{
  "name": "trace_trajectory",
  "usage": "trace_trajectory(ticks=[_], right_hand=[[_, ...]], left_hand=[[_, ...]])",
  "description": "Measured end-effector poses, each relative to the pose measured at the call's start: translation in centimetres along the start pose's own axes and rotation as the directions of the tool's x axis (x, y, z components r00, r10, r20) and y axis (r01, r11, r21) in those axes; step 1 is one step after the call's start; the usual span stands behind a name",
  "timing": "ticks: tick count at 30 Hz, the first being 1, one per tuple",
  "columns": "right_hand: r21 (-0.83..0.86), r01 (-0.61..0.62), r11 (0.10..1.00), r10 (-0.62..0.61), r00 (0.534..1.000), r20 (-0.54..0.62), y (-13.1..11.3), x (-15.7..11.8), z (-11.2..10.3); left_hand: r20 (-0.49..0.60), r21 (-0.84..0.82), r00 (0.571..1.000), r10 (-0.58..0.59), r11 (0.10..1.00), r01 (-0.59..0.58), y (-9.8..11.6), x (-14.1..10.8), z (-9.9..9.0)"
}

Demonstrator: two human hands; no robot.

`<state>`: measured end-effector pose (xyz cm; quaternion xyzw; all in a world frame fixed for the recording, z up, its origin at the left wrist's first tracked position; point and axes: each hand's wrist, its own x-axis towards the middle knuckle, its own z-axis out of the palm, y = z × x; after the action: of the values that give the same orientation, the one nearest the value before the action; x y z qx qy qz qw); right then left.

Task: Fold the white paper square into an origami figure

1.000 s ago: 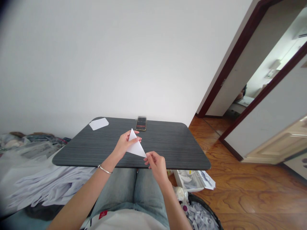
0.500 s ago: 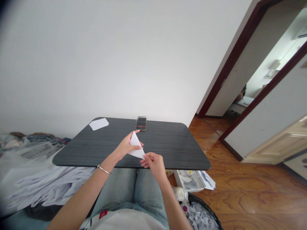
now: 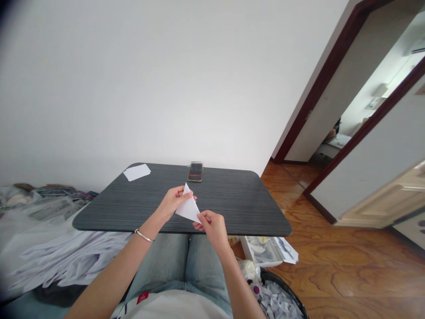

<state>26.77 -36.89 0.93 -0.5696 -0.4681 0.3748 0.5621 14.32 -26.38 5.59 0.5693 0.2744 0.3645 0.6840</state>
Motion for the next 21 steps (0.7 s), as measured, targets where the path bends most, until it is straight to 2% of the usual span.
trace_trajectory(ticks=[5, 11, 16, 21], right_hand=[[-0.015, -0.004, 1.0, 0.004, 1.0, -0.005, -0.09, -0.05, 0.11], [-0.013, 0.038, 0.999, -0.039, 0.996, -0.083, -0.32, 0.23, 0.76], [-0.04, 0.044, 0.998, -0.045, 0.998, -0.039, -0.02, -0.04, 0.41], [-0.042, 0.05, 0.998, -0.051, 0.998, -0.032, 0.27, 0.05, 0.28]], left_hand=[[-0.086, -0.038, 0.995, 0.049, 0.998, -0.052, 0.21, 0.11, 0.01], [-0.085, -0.022, 0.995, 0.046, 0.999, -0.048, -0.06, 0.04, 0.71], [-0.138, -0.002, 0.988, 0.072, 0.997, -0.073, 0.34, 0.16, 0.45], [-0.132, 0.041, 0.987, 0.094, 0.995, -0.089, 0.39, 0.12, 0.38]])
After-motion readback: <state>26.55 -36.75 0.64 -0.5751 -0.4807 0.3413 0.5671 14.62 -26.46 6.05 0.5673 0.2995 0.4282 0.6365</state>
